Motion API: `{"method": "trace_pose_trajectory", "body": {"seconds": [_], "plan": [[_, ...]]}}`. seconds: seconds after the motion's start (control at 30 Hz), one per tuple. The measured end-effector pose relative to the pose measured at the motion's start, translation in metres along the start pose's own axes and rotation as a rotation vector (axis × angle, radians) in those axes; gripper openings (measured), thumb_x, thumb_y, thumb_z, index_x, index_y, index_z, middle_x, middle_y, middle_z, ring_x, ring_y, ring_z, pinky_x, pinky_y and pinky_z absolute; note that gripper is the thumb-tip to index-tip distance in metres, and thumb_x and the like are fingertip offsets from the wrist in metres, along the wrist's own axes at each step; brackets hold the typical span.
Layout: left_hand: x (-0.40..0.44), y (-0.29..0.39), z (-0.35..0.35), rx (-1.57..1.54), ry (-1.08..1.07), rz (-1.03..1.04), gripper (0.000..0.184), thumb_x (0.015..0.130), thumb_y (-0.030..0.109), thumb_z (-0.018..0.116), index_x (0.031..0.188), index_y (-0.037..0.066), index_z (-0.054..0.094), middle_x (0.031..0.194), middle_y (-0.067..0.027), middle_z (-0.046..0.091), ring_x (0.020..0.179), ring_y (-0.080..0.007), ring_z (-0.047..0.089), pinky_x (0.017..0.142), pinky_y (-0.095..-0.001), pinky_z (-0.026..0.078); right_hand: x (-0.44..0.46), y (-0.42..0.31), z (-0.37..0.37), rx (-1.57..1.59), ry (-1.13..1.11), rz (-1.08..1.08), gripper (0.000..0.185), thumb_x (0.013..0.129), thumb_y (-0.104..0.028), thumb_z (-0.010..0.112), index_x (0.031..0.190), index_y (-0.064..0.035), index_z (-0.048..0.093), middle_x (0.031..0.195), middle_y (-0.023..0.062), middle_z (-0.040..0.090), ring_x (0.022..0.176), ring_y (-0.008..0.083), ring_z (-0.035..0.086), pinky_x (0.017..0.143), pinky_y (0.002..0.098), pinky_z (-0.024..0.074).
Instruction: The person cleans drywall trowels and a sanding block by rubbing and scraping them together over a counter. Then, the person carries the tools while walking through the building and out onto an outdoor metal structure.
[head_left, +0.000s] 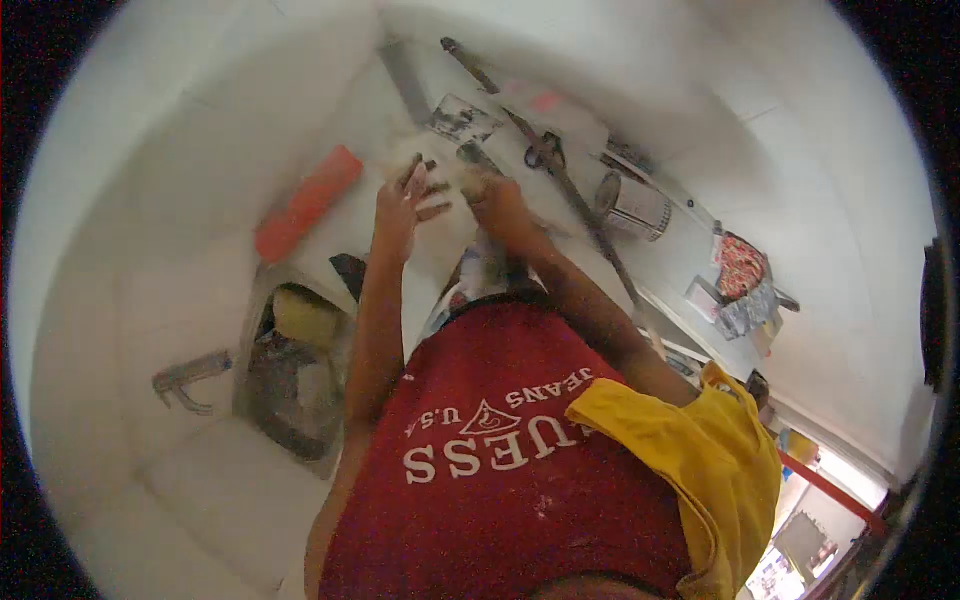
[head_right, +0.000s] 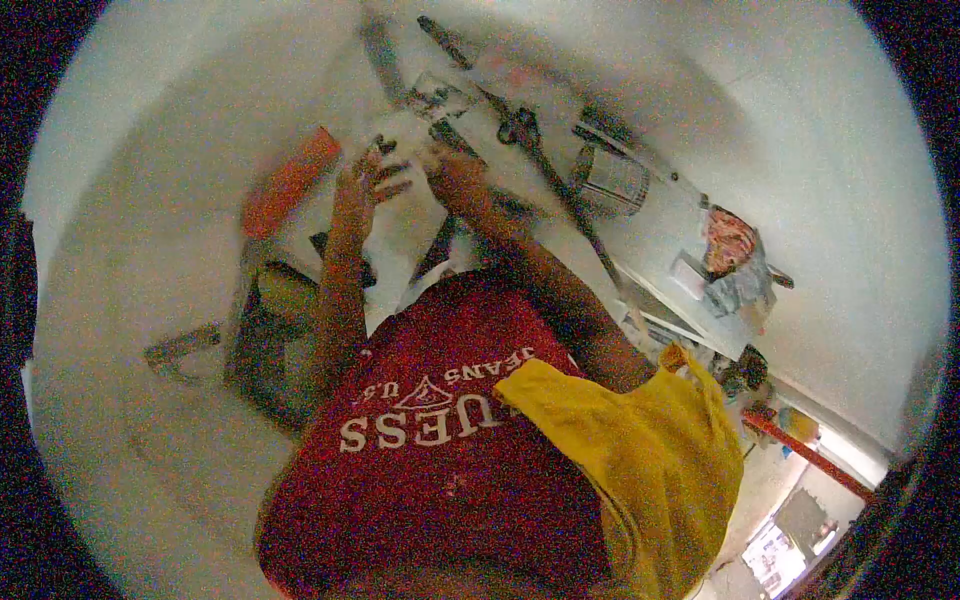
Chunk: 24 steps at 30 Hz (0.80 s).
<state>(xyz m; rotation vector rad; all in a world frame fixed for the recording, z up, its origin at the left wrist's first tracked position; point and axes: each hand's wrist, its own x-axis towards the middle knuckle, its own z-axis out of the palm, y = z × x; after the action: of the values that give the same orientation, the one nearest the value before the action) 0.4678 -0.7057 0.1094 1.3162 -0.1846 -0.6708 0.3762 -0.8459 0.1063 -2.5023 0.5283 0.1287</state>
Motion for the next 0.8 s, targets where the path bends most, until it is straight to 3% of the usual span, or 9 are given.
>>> {"method": "trace_pose_trajectory", "body": {"seconds": [0.07, 0.13, 0.17, 0.27, 0.37, 0.47, 0.57, 0.73, 0.8], "plan": [[0.027, -0.029, 0.004, 0.198, 0.122, 0.339, 0.04, 0.078, 0.026, 0.072, 0.102, -0.004, 0.059, 0.089, -0.0087, 0.062, 0.08, -0.0167, 0.06, 0.062, -0.0276, 0.05, -0.008, 0.006, -0.008, 0.362, 0.066, 0.168, 0.052, 0.075, -0.01, 0.064, 0.123, -0.0026, 0.046, 0.104, 0.0155, 0.06, 0.088, 0.0312, 0.061, 0.073, 0.0398, 0.0515], [0.026, -0.016, 0.004, 0.295, -0.085, 0.218, 0.031, 0.077, 0.022, 0.073, 0.093, -0.003, 0.063, 0.08, -0.005, 0.062, 0.072, -0.0143, 0.06, 0.059, -0.0276, 0.049, -0.021, 0.02, -0.001, 1.086, 0.355, 0.227, 0.052, 0.07, -0.005, 0.066, 0.118, 0.0023, 0.046, 0.103, 0.0153, 0.059, 0.088, 0.029, 0.062, 0.074, 0.0365, 0.0512], [0.023, -0.009, 0.004, 0.346, -0.186, 0.153, 0.026, 0.077, 0.02, 0.073, 0.089, -0.002, 0.065, 0.075, -0.0032, 0.062, 0.068, -0.0131, 0.059, 0.058, -0.0276, 0.049, -0.025, 0.02, -0.001, 1.23, 0.361, 0.142, 0.054, 0.069, -0.003, 0.067, 0.118, 0.0019, 0.046, 0.102, 0.0137, 0.059, 0.089, 0.0277, 0.061, 0.075, 0.0368, 0.0511], [0.018, 0.009, 0.007, 0.675, -0.22, 0.113, 0.016, 0.076, 0.015, 0.073, 0.081, 0.0, 0.067, 0.067, -0.0017, 0.062, 0.06, -0.0101, 0.057, 0.054, -0.0264, 0.047, -0.046, 0.0, -0.01, 1.498, 0.345, -0.028, 0.056, 0.066, 0.0, 0.068, 0.118, 0.0011, 0.046, 0.102, 0.0105, 0.059, 0.092, 0.025, 0.06, 0.078, 0.0376, 0.0508], [0.02, 0.013, 0.007, 0.135, -0.329, 0.157, 0.015, 0.075, 0.014, 0.073, 0.073, 0.002, 0.066, 0.063, -0.0016, 0.061, 0.055, -0.0097, 0.054, 0.051, -0.025, 0.045, -0.056, 0.01, -0.003, 1.45, 0.281, -0.021, 0.056, 0.066, 0.0, 0.067, 0.118, 0.0009, 0.047, 0.101, 0.0105, 0.059, 0.093, 0.024, 0.06, 0.079, 0.0375, 0.0506], [0.039, 0.024, 0.012, 0.21, -0.244, 0.128, 0.016, 0.075, 0.016, 0.072, 0.076, 0.002, 0.066, 0.067, -0.0025, 0.062, 0.057, -0.0111, 0.056, 0.051, -0.026, 0.047, -0.077, -0.006, -0.002, 1.439, 0.245, -0.02, 0.054, 0.066, 0.0, 0.067, 0.116, 0.0009, 0.048, 0.101, 0.0097, 0.059, 0.091, 0.0222, 0.06, 0.078, 0.0367, 0.0506], [0.015, 0.053, 0.017, 0.179, -0.297, 0.197, 0.02, 0.074, 0.017, 0.073, 0.082, 0.0, 0.066, 0.071, -0.0036, 0.063, 0.058, -0.0125, 0.057, 0.052, -0.0268, 0.047, -0.09, -0.02, -0.004, 1.364, 0.274, -0.024, 0.052, 0.066, -0.001, 0.068, 0.115, 0.0007, 0.049, 0.099, 0.0086, 0.06, 0.086, 0.0208, 0.061, 0.074, 0.0356, 0.0508], [0.003, 0.014, 0.001, 0.371, -0.251, 0.133, 0.021, 0.075, 0.014, 0.072, 0.087, -0.002, 0.066, 0.074, -0.0052, 0.063, 0.061, -0.0137, 0.058, 0.054, -0.028, 0.048, -0.075, 0.011, 0.019, 1.278, 0.404, 0.088, 0.043, 0.069, -0.002, 0.067, 0.109, -0.0011, 0.054, 0.091, 0.0069, 0.059, 0.075, 0.0198, 0.06, 0.068, 0.0352, 0.0507], [-0.014, -0.006, -0.012, 0.46, -0.301, 0.048, 0.02, 0.076, 0.013, 0.071, 0.086, -0.004, 0.065, 0.074, -0.0056, 0.063, 0.061, -0.0146, 0.058, 0.054, -0.0295, 0.048, -0.071, 0.028, 0.03, 1.431, 0.375, 0.146, 0.037, 0.073, -0.006, 0.066, 0.107, -0.0003, 0.054, 0.089, 0.0075, 0.059, 0.075, 0.0197, 0.059, 0.067, 0.0349, 0.0506]]}}
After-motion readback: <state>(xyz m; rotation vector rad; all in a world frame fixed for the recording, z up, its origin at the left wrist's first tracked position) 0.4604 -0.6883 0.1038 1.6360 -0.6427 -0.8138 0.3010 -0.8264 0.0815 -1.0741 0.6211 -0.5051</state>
